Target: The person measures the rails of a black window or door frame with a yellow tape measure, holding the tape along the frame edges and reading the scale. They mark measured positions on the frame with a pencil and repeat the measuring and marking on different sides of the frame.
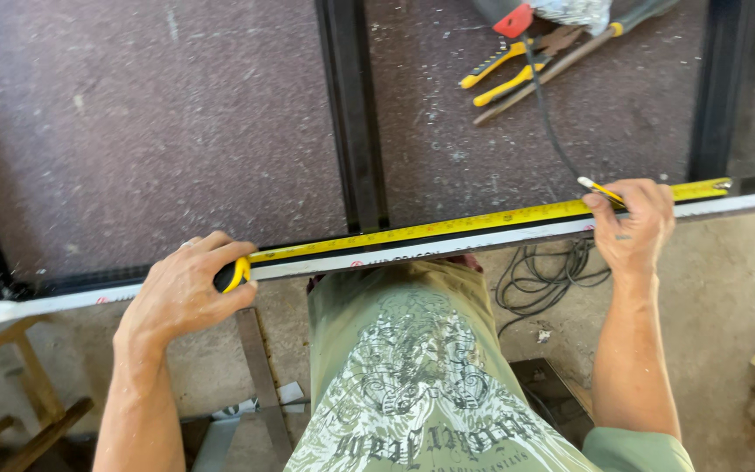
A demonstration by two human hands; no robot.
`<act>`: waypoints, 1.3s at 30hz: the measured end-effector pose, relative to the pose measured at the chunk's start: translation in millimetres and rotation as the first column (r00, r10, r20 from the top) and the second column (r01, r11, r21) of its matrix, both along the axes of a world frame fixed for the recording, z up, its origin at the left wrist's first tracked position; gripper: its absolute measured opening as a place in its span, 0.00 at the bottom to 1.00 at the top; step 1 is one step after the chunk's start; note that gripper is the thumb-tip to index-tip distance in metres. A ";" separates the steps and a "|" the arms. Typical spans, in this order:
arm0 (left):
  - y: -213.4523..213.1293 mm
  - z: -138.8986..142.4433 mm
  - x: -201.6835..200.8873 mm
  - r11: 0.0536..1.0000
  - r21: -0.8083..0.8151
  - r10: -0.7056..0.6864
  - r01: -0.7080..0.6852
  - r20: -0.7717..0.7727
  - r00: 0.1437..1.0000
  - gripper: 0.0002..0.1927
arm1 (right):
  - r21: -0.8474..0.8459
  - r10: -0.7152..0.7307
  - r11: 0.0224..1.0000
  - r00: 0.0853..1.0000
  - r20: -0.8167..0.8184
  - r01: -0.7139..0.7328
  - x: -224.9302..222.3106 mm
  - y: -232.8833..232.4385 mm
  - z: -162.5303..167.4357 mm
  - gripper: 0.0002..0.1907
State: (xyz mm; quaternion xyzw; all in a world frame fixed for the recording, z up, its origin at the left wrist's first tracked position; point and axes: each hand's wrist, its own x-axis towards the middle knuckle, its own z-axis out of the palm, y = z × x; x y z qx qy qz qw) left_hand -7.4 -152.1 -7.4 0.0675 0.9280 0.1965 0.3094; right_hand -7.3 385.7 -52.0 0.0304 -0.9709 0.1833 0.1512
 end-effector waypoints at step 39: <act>-58.2 -86.9 13.1 0.980 0.131 -0.122 0.148 -0.186 0.975 0.31 | 0.009 -0.095 0.995 0.991 -0.094 0.096 18.4 20.8 15.0 0.09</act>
